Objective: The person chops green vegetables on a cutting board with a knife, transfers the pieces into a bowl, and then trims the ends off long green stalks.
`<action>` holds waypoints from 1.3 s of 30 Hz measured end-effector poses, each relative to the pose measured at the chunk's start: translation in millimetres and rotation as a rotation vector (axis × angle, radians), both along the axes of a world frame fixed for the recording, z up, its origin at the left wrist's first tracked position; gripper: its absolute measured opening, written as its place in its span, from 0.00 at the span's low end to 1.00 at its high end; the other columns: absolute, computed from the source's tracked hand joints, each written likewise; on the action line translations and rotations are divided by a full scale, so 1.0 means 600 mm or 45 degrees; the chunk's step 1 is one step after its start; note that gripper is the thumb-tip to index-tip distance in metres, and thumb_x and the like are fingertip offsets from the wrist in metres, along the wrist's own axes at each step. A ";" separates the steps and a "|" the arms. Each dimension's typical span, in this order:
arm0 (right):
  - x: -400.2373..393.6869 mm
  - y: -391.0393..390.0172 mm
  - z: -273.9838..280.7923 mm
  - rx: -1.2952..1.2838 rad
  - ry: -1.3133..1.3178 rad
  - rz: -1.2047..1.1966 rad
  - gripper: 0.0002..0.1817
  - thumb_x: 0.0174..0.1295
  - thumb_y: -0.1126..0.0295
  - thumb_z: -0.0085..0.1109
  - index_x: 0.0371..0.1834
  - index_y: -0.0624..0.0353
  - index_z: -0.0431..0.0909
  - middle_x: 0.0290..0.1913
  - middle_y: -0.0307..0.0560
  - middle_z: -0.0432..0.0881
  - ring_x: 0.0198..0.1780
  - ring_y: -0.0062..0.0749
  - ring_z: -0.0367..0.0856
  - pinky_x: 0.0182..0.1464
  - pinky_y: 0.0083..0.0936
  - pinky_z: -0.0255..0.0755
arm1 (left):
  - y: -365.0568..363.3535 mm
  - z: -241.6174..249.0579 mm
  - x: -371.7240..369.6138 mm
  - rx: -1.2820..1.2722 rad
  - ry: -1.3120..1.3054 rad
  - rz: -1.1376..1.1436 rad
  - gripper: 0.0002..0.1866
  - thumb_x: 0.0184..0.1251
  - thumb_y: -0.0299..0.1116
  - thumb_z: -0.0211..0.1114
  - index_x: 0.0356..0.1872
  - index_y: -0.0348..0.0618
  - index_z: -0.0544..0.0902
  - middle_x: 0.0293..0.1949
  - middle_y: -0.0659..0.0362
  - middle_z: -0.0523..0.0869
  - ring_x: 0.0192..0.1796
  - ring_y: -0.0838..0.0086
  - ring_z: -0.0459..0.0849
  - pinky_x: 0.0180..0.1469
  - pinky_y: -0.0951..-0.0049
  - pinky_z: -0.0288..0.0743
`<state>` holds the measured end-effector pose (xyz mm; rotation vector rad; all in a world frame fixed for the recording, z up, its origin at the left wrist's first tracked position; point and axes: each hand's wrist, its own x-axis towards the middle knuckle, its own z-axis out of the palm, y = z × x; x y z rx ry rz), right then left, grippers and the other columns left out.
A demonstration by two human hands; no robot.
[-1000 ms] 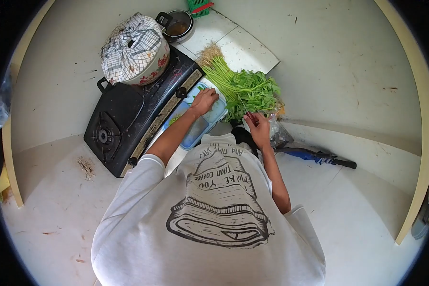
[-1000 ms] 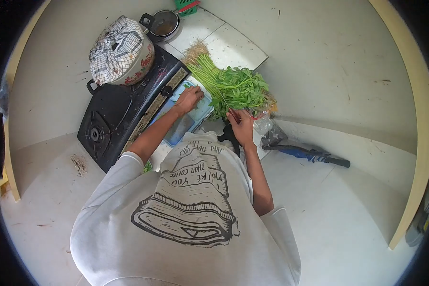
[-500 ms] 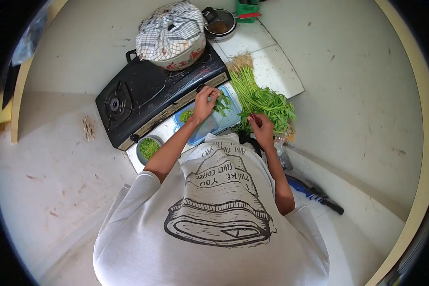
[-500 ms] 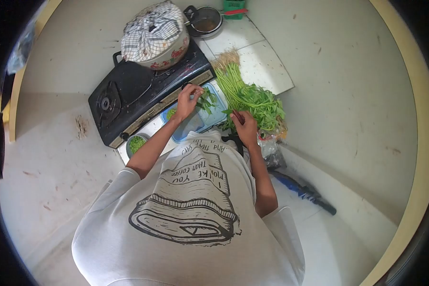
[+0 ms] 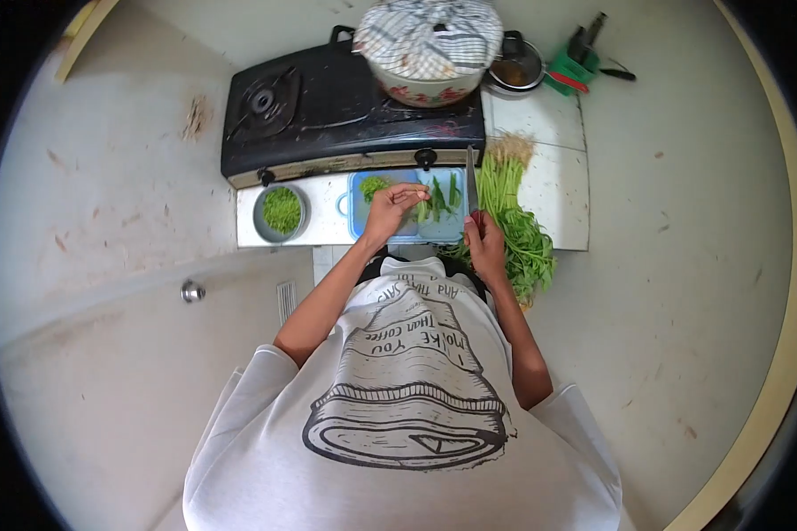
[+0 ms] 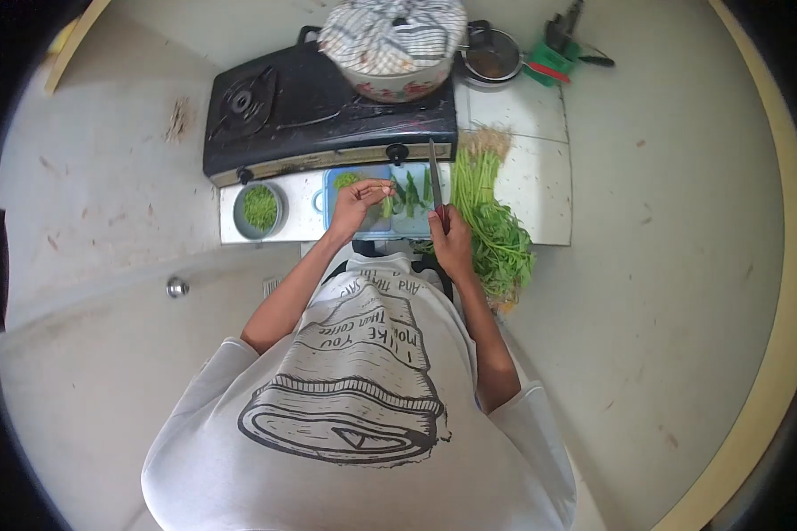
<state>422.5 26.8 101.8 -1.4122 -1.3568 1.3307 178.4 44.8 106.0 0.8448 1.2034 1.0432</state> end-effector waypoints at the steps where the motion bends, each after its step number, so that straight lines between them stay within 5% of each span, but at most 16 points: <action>1: -0.007 0.008 0.002 -0.037 -0.048 0.079 0.18 0.71 0.59 0.69 0.34 0.62 0.77 0.24 0.42 0.77 0.26 0.24 0.72 0.31 0.29 0.68 | -0.014 0.024 0.003 -0.019 0.053 0.053 0.15 0.76 0.32 0.69 0.58 0.35 0.87 0.48 0.55 0.93 0.51 0.77 0.89 0.58 0.77 0.78; 12: -0.148 0.062 0.060 -0.009 0.291 0.566 0.12 0.65 0.68 0.74 0.42 0.63 0.81 0.33 0.39 0.85 0.33 0.21 0.78 0.40 0.23 0.74 | -0.128 0.053 -0.022 -0.035 -0.070 0.361 0.21 0.74 0.25 0.70 0.65 0.34 0.78 0.42 0.58 0.92 0.49 0.78 0.90 0.56 0.76 0.80; 18: -0.178 0.065 0.089 0.017 0.049 0.739 0.11 0.66 0.73 0.73 0.45 0.64 0.81 0.38 0.40 0.87 0.38 0.20 0.81 0.45 0.22 0.76 | -0.129 0.059 -0.057 -0.057 0.003 0.247 0.20 0.72 0.22 0.70 0.62 0.34 0.77 0.42 0.55 0.92 0.45 0.80 0.89 0.55 0.78 0.79; 24: -0.218 0.052 0.092 -0.052 0.088 0.719 0.09 0.65 0.75 0.72 0.42 0.65 0.81 0.39 0.41 0.88 0.38 0.19 0.81 0.45 0.20 0.76 | -0.111 0.111 -0.122 -0.064 0.384 -0.041 0.25 0.70 0.23 0.71 0.65 0.36 0.74 0.37 0.56 0.92 0.43 0.78 0.89 0.53 0.74 0.79; 27: -0.244 0.044 0.103 -0.027 0.036 0.696 0.08 0.64 0.76 0.72 0.41 0.64 0.83 0.33 0.38 0.86 0.34 0.17 0.81 0.41 0.22 0.77 | -0.104 0.097 -0.160 -0.078 0.281 -0.119 0.26 0.69 0.25 0.72 0.65 0.36 0.73 0.36 0.56 0.92 0.42 0.78 0.88 0.53 0.73 0.79; 33: -0.308 0.021 0.098 -0.148 0.247 0.506 0.07 0.67 0.81 0.69 0.38 0.64 0.77 0.38 0.42 0.87 0.38 0.19 0.84 0.45 0.21 0.79 | -0.097 0.077 -0.226 -0.030 0.159 -0.211 0.25 0.68 0.27 0.74 0.63 0.39 0.76 0.36 0.60 0.92 0.43 0.78 0.88 0.57 0.71 0.77; 39: -0.360 0.011 0.080 -0.129 0.400 0.201 0.12 0.67 0.82 0.69 0.35 0.60 0.73 0.44 0.49 0.88 0.41 0.27 0.87 0.48 0.24 0.80 | -0.103 0.050 -0.290 -0.187 -0.269 -0.114 0.19 0.83 0.46 0.61 0.63 0.44 0.81 0.54 0.60 0.90 0.58 0.78 0.83 0.64 0.69 0.73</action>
